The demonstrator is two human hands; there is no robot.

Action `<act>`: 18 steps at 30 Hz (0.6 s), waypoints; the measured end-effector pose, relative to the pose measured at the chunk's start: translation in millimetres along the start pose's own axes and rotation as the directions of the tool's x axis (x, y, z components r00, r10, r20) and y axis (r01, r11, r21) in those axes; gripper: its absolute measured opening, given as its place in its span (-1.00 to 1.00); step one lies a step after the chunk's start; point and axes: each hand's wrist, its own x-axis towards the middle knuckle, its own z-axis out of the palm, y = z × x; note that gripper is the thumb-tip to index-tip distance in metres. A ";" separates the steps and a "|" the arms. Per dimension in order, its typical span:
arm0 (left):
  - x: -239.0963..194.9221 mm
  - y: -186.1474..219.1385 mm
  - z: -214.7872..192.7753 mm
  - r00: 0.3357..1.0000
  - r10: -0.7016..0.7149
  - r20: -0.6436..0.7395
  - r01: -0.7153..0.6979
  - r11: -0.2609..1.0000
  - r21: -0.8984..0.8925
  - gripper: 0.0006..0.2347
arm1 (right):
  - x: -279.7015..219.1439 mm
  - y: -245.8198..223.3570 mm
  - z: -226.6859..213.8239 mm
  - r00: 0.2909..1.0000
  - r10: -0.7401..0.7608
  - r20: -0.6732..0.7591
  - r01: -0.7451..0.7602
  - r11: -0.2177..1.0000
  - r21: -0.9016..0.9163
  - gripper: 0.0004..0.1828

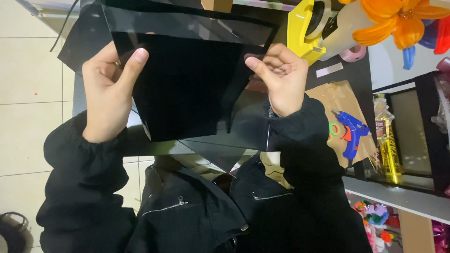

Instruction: The person uses a utility knife to cut a rectangular piece from a larger sheet of dark, reflective material on a workbench. They then peel off a protective film from the cut piece and smooth it down.

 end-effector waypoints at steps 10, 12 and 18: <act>1.2 -3.9 0.1 0.998 0.039 0.055 -0.034 0.994 -0.104 -0.74 | 1.3 7.8 -2.0 0.999 0.044 0.002 -0.044 0.999 -0.007 -0.77; 2.9 2.9 1.0 0.998 -0.012 0.054 0.017 0.996 -0.089 -0.73 | 1.8 6.2 -3.6 0.999 0.038 0.006 -0.038 0.999 -0.025 -0.77; 9.7 -0.6 1.5 0.992 -0.077 0.100 0.085 0.993 -0.080 -0.78 | 16.2 -12.1 -32.1 0.979 -0.157 0.129 0.174 0.976 -0.130 -0.36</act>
